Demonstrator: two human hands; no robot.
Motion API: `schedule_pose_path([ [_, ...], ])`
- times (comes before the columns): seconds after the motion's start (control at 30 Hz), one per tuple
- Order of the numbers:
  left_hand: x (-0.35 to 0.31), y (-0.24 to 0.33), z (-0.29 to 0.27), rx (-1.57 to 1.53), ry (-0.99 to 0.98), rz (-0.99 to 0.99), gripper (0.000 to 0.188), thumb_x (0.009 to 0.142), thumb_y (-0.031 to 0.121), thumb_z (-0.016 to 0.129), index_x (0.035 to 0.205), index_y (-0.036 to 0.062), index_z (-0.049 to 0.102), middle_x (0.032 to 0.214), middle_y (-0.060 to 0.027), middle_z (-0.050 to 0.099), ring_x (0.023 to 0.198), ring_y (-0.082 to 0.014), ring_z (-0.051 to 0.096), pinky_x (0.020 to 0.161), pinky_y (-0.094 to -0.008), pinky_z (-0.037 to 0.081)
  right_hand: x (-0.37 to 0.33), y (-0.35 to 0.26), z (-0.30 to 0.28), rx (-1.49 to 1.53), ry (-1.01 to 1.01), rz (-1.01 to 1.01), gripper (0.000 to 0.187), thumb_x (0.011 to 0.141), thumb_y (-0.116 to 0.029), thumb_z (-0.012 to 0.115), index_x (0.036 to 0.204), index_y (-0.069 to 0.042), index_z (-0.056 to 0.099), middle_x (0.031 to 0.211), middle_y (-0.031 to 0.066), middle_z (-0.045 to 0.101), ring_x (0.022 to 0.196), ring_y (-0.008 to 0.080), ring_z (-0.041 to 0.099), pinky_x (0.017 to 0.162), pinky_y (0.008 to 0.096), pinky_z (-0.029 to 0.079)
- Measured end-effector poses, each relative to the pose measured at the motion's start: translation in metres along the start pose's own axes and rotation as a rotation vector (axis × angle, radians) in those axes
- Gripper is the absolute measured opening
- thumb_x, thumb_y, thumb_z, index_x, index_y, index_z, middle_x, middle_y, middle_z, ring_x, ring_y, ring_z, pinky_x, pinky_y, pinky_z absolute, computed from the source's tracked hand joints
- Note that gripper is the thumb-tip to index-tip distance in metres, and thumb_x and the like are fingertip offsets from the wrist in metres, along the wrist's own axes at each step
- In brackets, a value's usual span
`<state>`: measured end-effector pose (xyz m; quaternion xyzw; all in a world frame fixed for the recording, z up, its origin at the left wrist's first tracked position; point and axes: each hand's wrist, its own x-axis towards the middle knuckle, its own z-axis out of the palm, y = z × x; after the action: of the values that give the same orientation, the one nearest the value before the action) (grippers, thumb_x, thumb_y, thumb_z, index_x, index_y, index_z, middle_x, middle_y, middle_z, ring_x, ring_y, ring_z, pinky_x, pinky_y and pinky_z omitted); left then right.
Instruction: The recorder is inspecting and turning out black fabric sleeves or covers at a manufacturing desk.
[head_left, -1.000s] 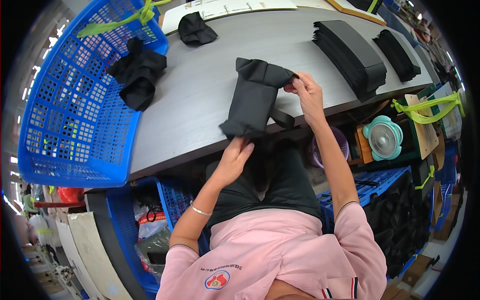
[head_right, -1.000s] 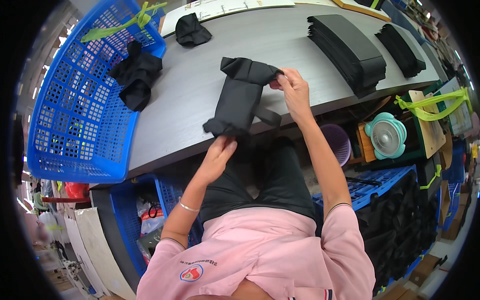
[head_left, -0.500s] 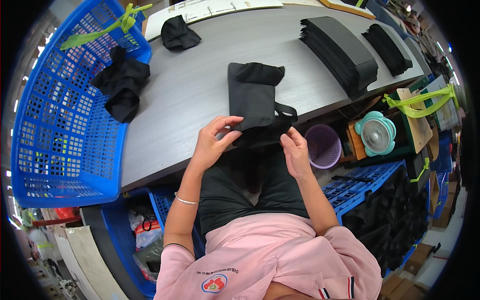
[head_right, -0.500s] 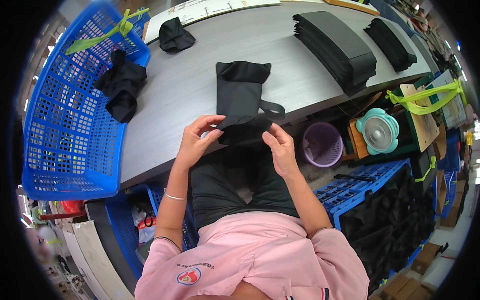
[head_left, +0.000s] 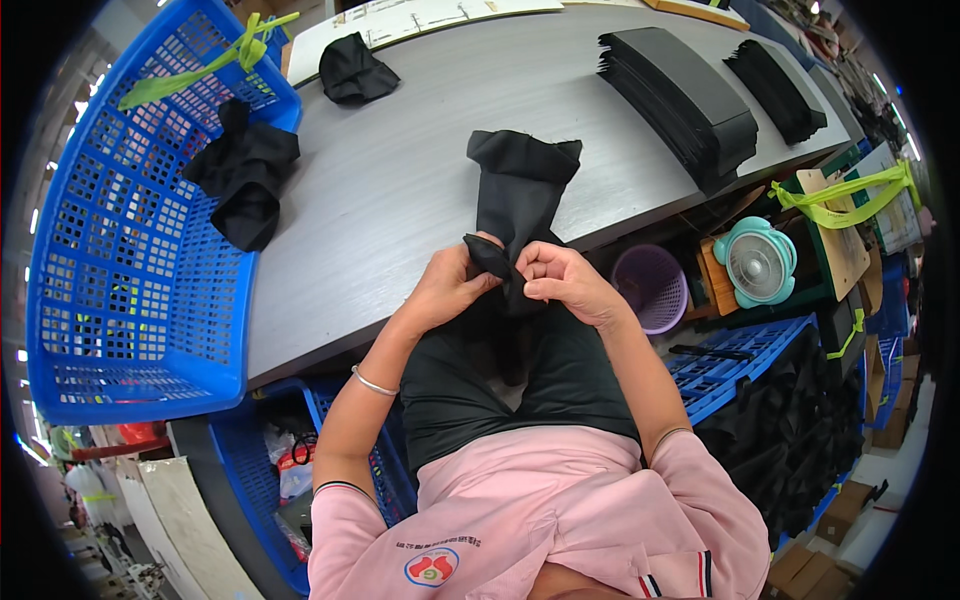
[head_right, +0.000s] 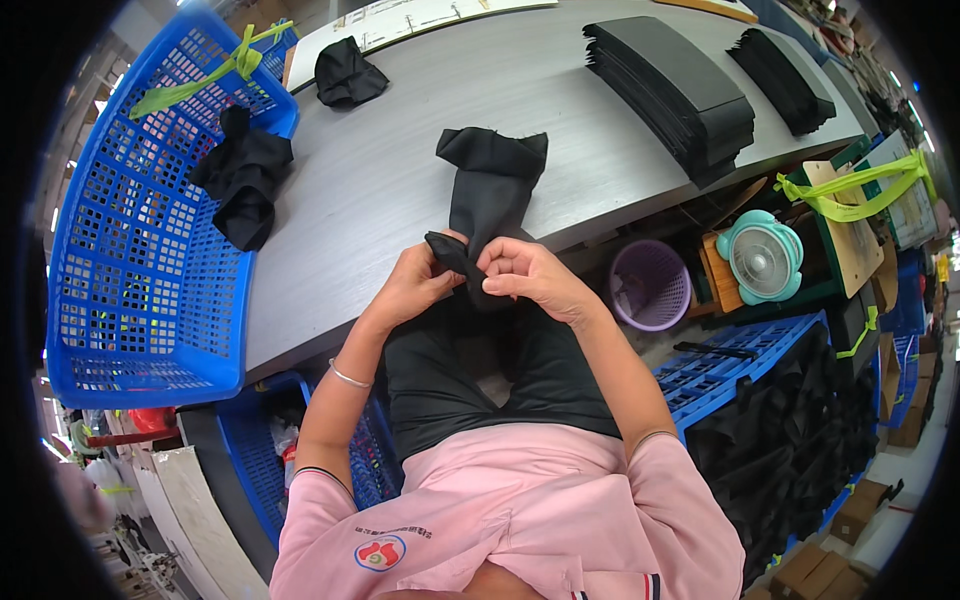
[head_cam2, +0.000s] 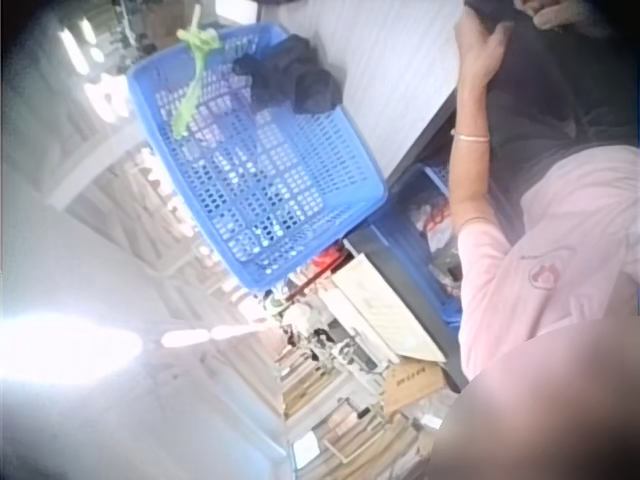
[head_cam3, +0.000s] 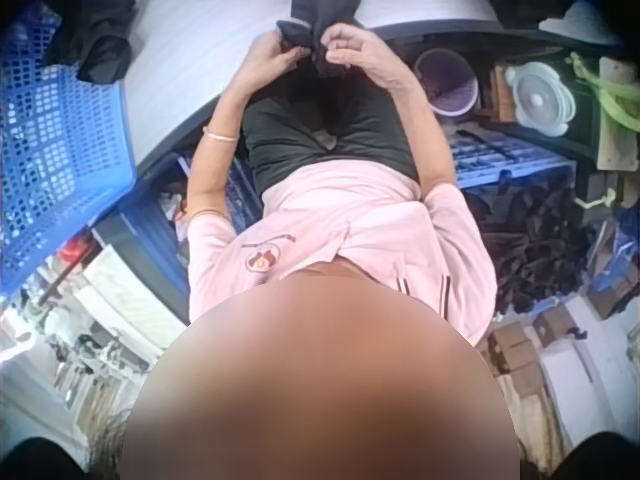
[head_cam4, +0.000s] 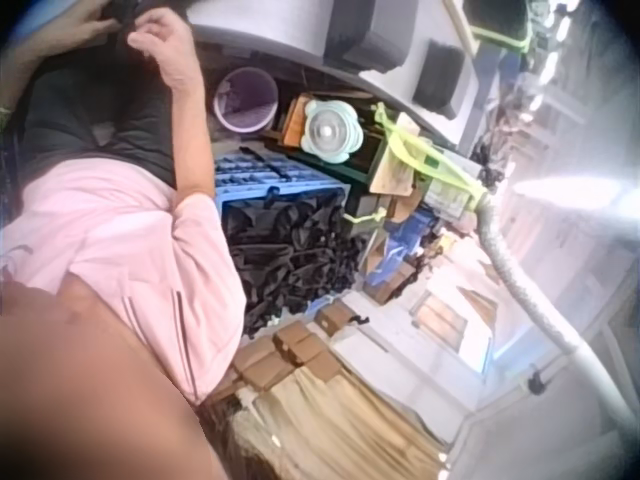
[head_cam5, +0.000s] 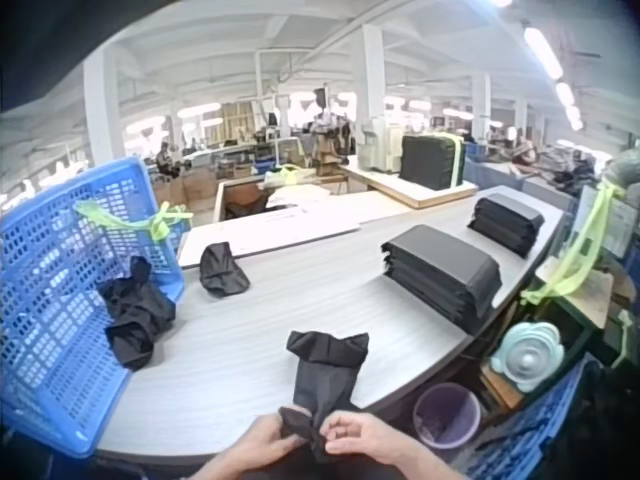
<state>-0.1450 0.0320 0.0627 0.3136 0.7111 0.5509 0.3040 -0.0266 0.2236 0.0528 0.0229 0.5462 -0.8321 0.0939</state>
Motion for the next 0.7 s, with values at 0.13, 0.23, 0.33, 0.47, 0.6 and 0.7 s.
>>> schedule_pose_path([
  [0.13,0.002,-0.005,0.008,0.283,0.107,0.122,0.02,0.076,-0.005,0.066,0.096,-0.0035,0.062,0.085,-0.0221,0.067,0.079,-0.0314,0.069,0.068,-0.0334,0.051,0.004,-0.005,0.018,-0.123,0.017,-0.027,0.02,0.086,-0.01,0.076,0.098,-0.006,0.061,0.073,-0.0065,0.058,0.066,0.0015,0.051,0.062,0.0184,0.039],
  [0.23,0.001,-0.004,0.009,0.303,0.124,0.29,0.023,0.074,-0.005,0.067,0.095,-0.0029,0.061,0.085,-0.0282,0.063,0.082,-0.0424,0.066,0.067,-0.036,0.051,0.001,-0.009,0.026,-0.392,0.053,-0.072,0.014,0.086,-0.007,0.073,0.089,-0.005,0.059,0.064,-0.0044,0.056,0.06,0.0039,0.053,0.059,0.0224,0.042],
  [0.33,0.006,-0.002,0.002,0.168,0.449,0.183,0.024,0.081,-0.007,0.059,0.103,0.0011,0.063,0.077,-0.0129,0.067,0.07,-0.0244,0.065,0.064,-0.0337,0.049,0.002,-0.012,0.023,-0.916,0.943,-0.533,0.008,0.087,-0.003,0.063,0.091,-0.002,0.056,0.065,0.0053,0.059,0.054,0.0122,0.055,0.053,0.0293,0.046],
  [0.47,0.021,-0.006,-0.002,-0.096,0.567,0.226,0.032,0.09,-0.007,0.047,0.116,0.0037,0.063,0.082,0.0021,0.064,0.071,-0.006,0.054,0.065,-0.0255,0.046,0.008,-0.014,0.009,-0.534,1.026,-0.494,0.012,0.094,-0.012,0.062,0.097,-0.002,0.055,0.069,0.0052,0.061,0.058,0.0148,0.063,0.052,0.0292,0.048],
  [0.6,0.025,-0.014,-0.003,-0.447,0.409,0.101,0.019,0.095,0.002,0.055,0.112,-0.0017,0.063,0.092,0.0026,0.064,0.082,-0.0056,0.054,0.069,-0.0198,0.044,0.004,-0.01,0.003,0.048,0.543,-0.177,0.019,0.094,-0.01,0.064,0.11,-0.001,0.058,0.082,0.0067,0.067,0.076,0.0149,0.068,0.067,0.0271,0.053],
  [0.7,0.02,-0.013,-0.001,-0.471,0.223,0.062,0.015,0.096,0.005,0.06,0.11,0.0009,0.064,0.09,0.0026,0.063,0.082,-0.0051,0.057,0.069,-0.0203,0.046,0.003,-0.003,0.009,0.007,0.418,-0.186,0.025,0.091,-0.007,0.068,0.113,0.005,0.063,0.092,0.0105,0.072,0.09,0.0166,0.07,0.084,0.0288,0.053],
])
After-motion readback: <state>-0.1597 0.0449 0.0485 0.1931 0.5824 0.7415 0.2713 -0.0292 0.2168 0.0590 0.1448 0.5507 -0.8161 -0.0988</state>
